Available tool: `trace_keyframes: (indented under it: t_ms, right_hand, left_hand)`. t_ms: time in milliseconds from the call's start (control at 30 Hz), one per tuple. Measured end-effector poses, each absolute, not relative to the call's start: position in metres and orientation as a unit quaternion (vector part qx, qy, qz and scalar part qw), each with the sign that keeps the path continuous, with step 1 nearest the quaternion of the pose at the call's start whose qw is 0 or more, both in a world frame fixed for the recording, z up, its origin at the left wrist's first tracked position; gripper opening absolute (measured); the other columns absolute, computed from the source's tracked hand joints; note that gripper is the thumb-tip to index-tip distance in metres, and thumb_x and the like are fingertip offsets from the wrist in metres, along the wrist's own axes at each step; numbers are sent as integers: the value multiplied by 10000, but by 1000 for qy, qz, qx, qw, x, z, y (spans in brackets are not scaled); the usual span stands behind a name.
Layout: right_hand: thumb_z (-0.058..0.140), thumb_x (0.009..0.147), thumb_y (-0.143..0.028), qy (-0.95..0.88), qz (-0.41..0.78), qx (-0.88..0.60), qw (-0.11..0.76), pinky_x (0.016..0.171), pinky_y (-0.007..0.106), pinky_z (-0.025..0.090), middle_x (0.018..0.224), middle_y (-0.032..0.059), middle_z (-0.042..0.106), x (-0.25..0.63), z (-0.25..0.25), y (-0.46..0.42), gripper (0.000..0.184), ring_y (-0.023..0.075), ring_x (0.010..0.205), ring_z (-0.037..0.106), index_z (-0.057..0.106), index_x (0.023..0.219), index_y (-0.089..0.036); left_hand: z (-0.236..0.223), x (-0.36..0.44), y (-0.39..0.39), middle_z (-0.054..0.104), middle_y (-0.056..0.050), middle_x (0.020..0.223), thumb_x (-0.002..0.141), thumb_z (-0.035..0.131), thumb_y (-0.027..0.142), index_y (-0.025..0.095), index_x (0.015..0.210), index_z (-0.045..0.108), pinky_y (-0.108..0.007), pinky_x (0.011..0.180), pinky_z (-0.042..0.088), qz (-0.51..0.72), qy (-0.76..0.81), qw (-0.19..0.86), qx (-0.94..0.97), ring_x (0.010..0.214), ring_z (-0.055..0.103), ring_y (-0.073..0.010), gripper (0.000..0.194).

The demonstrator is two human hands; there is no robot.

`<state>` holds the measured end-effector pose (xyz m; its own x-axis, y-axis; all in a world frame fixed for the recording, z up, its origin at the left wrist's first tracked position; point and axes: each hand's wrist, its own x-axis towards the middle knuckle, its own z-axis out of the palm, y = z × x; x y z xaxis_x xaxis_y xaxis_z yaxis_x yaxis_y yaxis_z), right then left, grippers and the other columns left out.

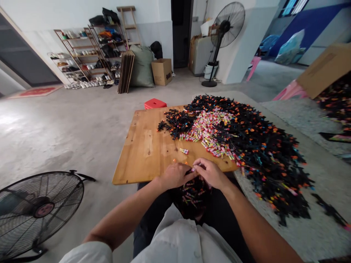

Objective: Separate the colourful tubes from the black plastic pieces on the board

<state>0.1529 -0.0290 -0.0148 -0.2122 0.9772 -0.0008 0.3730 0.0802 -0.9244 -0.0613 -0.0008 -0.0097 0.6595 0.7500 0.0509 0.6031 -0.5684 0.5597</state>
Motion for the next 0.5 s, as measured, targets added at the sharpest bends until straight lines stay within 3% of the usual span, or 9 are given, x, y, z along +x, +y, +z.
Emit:
trace_keyframes:
  t_ms: [67, 133, 233, 333, 433, 500]
  right_hand:
    - [610, 937, -301, -641, 487, -533, 260, 493, 222, 425, 744, 0, 715, 158, -32, -35, 132, 123, 521, 571, 696, 887, -214]
    - [588, 929, -273, -632, 522, -547, 170, 508, 215, 423, 792, 15, 747, 160, -50, -43, 142, 118, 531, 581, 708, 919, -197]
    - [606, 903, -252, -678, 462, -568, 67, 696, 249, 493, 943, 55, 790, 157, -72, -52, 188, 162, 756, 685, 754, 1002, -190]
    - [637, 860, -220, -750, 379, -542, -9, 883, 298, 478, 1001, 84, 800, 151, -79, -55, 186, 226, 979, 698, 806, 937, -204]
    - [608, 876, -217, -750, 398, -526, -40, 780, 277, 471, 823, 57, 789, 146, -68, -44, 191, 200, 784, 698, 797, 853, -204]
    - [550, 945, -256, -739, 406, -538, 12, 703, 259, 453, 771, 36, 771, 140, -55, -28, 242, 177, 689, 673, 780, 887, -203]
  left_hand:
    - [-16, -72, 14, 781, -134, 1093, 995, 605, 487, 187, 1111, 764, -323, 875, 544, 138, 343, 283, 885, 983, 741, -265, 359]
    - [-22, -79, 36, 766, -120, 1191, 1038, 532, 429, 202, 1185, 751, -343, 971, 536, 179, 354, 276, 875, 1087, 720, -253, 348]
    - [-34, -78, 75, 744, -111, 1244, 1020, 540, 316, 211, 1228, 738, -368, 1050, 517, 223, 417, 241, 847, 1158, 690, -249, 306]
    - [-45, -70, 115, 706, -127, 1301, 984, 566, 254, 201, 1299, 693, -369, 1034, 521, 214, 556, 202, 777, 1176, 674, -262, 344]
    - [-53, -62, 150, 664, -174, 1341, 994, 573, 325, 179, 1322, 654, -387, 1032, 504, 221, 623, 178, 729, 1237, 632, -293, 369]
    - [-56, -57, 168, 645, -195, 1357, 988, 596, 396, 174, 1318, 642, -393, 1029, 492, 225, 652, 175, 703, 1253, 616, -308, 400]
